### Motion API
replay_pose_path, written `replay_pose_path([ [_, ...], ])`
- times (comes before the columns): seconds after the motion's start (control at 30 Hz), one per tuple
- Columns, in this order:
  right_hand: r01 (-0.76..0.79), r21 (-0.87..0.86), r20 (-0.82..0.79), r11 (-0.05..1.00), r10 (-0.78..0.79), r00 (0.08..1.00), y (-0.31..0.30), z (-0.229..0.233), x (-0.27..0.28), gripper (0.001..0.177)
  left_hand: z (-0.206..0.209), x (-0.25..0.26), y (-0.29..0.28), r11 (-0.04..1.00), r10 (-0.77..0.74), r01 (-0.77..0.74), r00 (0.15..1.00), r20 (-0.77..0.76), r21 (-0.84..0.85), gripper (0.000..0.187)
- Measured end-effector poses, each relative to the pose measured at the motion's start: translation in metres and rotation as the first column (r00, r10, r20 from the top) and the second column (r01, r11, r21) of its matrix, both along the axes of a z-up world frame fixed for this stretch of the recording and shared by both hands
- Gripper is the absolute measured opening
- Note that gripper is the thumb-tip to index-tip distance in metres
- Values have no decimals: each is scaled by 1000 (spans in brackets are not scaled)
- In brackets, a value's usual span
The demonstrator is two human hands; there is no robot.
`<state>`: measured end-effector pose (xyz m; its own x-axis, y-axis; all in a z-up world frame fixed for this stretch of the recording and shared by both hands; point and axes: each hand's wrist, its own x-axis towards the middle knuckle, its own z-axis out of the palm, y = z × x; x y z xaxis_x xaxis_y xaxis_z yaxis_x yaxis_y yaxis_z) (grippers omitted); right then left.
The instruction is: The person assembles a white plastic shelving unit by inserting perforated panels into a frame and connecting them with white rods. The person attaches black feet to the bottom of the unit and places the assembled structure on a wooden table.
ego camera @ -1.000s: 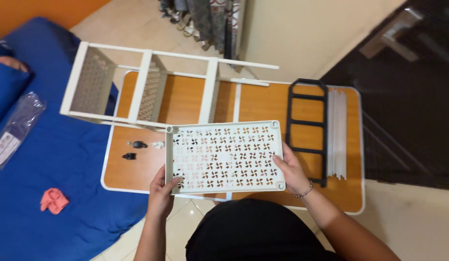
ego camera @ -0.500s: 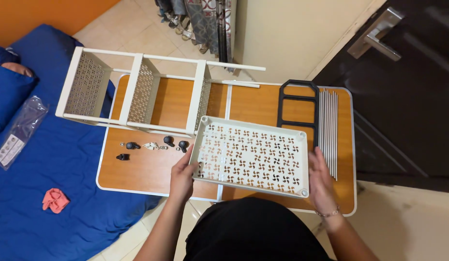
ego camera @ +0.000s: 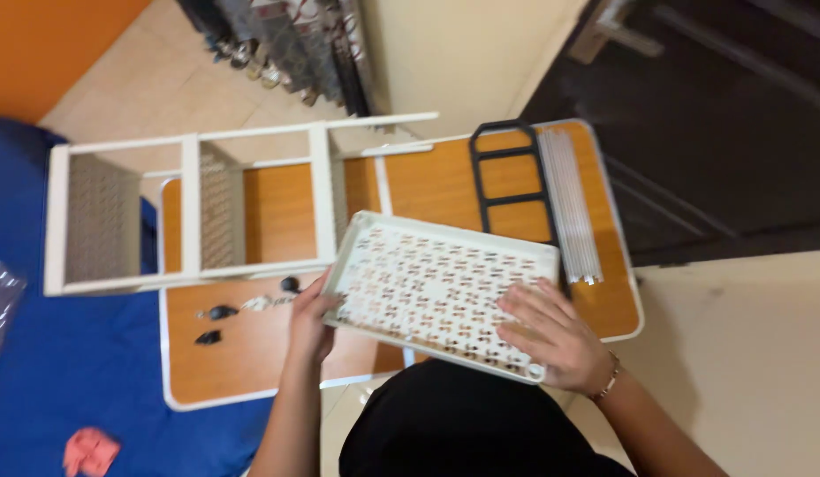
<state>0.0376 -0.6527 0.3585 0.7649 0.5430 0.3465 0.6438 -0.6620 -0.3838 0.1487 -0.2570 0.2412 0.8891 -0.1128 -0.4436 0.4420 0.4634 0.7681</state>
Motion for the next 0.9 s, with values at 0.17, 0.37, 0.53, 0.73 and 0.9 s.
replay_pose_path([
  [0.17, 87, -49, 0, 995, -87, 996, 50, -16, -18, 30, -22, 16, 29, 985, -99, 106, 993, 61, -135, 50],
  [0.37, 234, 40, 29, 971, -235, 972, 67, -27, -45, 35, -62, 39, 57, 844, 351, -332, 936, 34, 420, 67],
  [0.53, 310, 70, 26, 948, -312, 950, 51, -27, -42, 41, -69, 44, 82, 820, 551, -437, 776, -306, 369, 96],
  [0.73, 424, 107, 19, 899, -428, 904, 32, -18, -57, 49, -62, 75, 62, 824, 537, -440, 808, -244, 358, 83],
  [0.9, 515, 187, 56, 836, -533, 844, 30, -21, -54, 33, -78, 89, 46, 737, 551, -335, 801, -234, 588, 56],
])
